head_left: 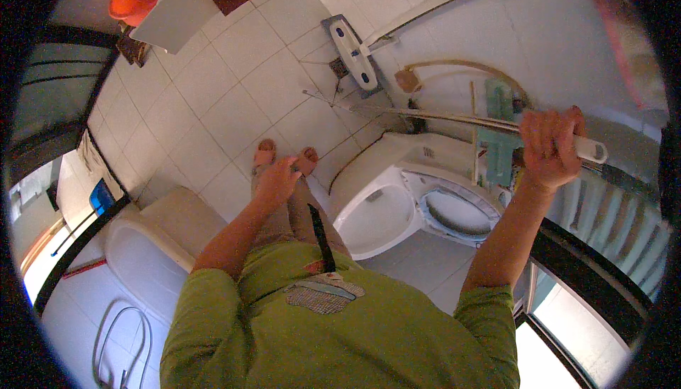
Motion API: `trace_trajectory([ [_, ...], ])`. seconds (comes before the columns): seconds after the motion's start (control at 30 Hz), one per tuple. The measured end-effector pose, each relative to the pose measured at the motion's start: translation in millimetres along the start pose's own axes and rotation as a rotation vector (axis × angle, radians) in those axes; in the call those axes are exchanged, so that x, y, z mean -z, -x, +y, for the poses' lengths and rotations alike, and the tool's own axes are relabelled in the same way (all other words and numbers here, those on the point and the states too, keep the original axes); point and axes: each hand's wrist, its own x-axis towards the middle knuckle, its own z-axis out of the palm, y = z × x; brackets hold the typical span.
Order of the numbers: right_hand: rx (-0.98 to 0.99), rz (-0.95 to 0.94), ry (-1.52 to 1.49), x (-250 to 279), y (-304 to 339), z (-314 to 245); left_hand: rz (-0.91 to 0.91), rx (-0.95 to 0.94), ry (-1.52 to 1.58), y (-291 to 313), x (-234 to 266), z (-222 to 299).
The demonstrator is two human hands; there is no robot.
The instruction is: The person assembles a mop by connecting a white handle to a metal pole and attaching a mop head. They then use the assembled mop to clean the bathroom floor.
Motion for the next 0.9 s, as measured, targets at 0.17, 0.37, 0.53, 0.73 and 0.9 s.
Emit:
trace_trajectory([
  [0.17,-0.076,0.320,-0.286,2,5,25,0.141,-0.151,0.053,-7,-22,-4],
  [0.37,-0.015,0.317,0.042,8,10,61,0.014,-0.019,0.009,-13,-9,-13],
  [0.53,-0.201,0.482,0.500,26,33,134,-0.024,0.024,0.003,-22,-20,-42],
  [0.73,-0.272,0.485,0.364,50,30,186,0.149,0.042,0.059,-4,15,-33],
  [0.9,-0.332,0.569,0.248,76,22,178,0.312,-0.226,-0.027,-3,7,-55],
])
